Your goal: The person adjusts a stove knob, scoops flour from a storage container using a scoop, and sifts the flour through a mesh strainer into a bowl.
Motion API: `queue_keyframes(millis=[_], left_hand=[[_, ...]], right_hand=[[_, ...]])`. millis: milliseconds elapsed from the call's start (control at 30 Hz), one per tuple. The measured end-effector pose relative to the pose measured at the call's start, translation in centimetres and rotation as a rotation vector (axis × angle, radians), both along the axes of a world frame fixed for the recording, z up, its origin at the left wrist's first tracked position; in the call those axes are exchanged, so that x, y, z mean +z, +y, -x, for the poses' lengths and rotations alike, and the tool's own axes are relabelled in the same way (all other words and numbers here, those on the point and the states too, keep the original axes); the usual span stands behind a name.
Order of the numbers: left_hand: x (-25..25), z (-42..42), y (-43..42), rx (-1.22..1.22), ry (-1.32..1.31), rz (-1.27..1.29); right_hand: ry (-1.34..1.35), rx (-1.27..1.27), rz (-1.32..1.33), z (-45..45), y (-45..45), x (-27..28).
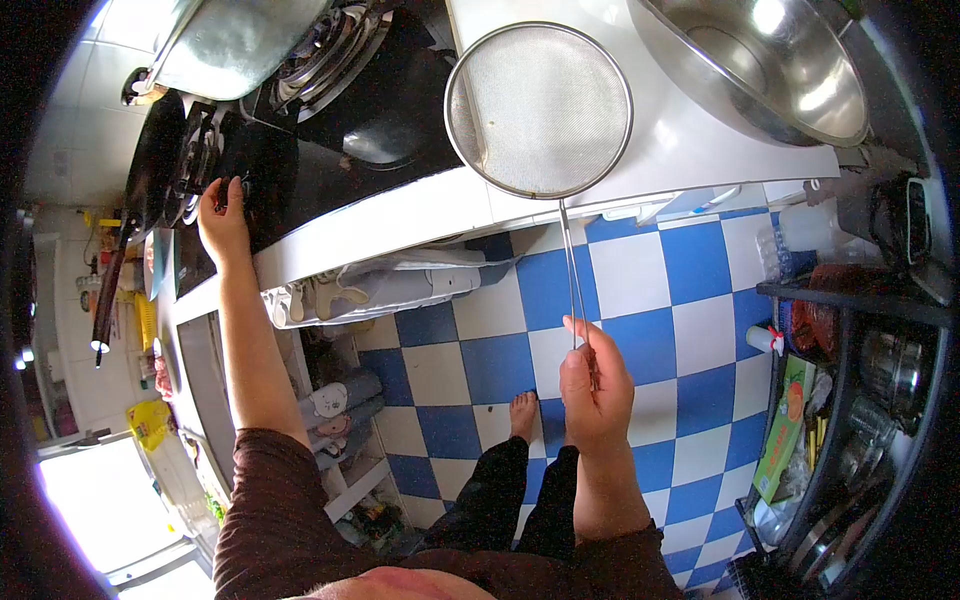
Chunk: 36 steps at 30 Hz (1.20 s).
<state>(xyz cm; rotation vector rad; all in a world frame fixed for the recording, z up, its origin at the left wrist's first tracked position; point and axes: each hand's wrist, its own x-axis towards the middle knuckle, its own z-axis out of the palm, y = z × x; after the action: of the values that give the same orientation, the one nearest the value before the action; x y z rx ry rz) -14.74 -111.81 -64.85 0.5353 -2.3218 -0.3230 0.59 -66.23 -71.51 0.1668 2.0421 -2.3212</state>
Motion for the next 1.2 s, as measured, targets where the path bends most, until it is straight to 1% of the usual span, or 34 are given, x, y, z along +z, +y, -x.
queue_keyframes(millis=[433, 533, 900, 1033, 1200], left_hand=[[0.0, 0.0, -0.3, -0.018, 0.002, 0.014], [-0.1, 0.1, -0.3, -0.016, 0.004, 0.011], [-0.2, 0.1, -0.6, -0.006, -0.017, 0.004], [-0.1, 0.0, -0.1, -0.009, -0.008, 0.049], [-0.1, 0.0, 0.1, 0.008, -0.018, 0.026]], right_hand=[[-0.004, 0.012, 0.020, 0.0, -0.2, -0.1], [0.028, 0.016, -0.010, 0.0, -0.6, -0.3], [-0.037, 0.082, 0.055, 0.2, -3.1, 1.5], [-0.060, 0.097, 0.076, -0.1, -3.2, 1.3], [-0.043, 0.086, 0.038, -0.2, -3.0, 1.2]])
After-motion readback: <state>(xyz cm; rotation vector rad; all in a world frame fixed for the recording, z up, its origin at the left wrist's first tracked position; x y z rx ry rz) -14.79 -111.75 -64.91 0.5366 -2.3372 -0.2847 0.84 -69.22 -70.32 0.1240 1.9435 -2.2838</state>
